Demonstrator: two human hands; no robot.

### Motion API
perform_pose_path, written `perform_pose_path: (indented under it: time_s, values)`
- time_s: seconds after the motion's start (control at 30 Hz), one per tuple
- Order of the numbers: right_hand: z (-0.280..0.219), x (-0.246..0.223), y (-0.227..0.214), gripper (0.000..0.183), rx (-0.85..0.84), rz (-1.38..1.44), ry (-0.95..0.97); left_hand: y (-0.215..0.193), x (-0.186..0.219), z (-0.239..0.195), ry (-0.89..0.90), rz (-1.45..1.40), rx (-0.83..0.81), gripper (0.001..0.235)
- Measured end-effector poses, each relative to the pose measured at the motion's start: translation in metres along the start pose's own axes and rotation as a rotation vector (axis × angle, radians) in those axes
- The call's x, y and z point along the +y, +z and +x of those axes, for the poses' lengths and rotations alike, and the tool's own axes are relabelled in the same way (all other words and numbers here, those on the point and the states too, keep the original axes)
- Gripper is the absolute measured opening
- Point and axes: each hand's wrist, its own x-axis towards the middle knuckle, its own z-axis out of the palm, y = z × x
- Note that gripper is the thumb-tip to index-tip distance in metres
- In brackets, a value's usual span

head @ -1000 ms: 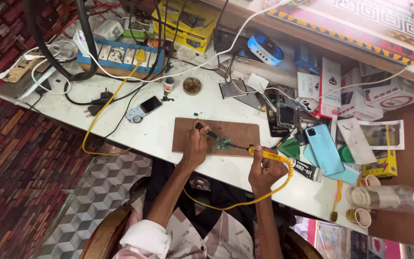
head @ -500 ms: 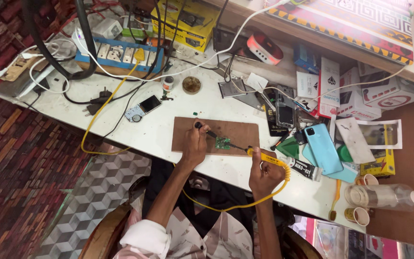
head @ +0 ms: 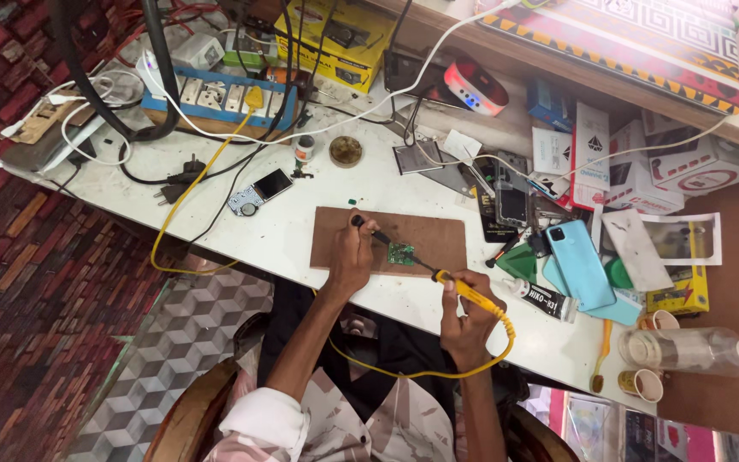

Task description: The person uses a soldering iron and tweezers to work on a small green circuit board placed on a wooden board. They repeatedly apply heat and manipulate components on the board while seated at a cluttered workbench.

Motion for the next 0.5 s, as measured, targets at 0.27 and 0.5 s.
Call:
perform_pose_path:
  time_s: [0.27, 0.5]
  values:
    - [0.003, -0.011, -0.012, 0.01, -0.116, -0.059, -0.188, -0.002, 0.004, -0.001, -0.051, -0.001, -0.013, 0.045]
    - [-0.001, 0.0, -0.018, 0.012, -0.11, -0.032, -0.211, -0.003, 0.008, 0.004, -0.016, -0.021, 0.008, 0.045]
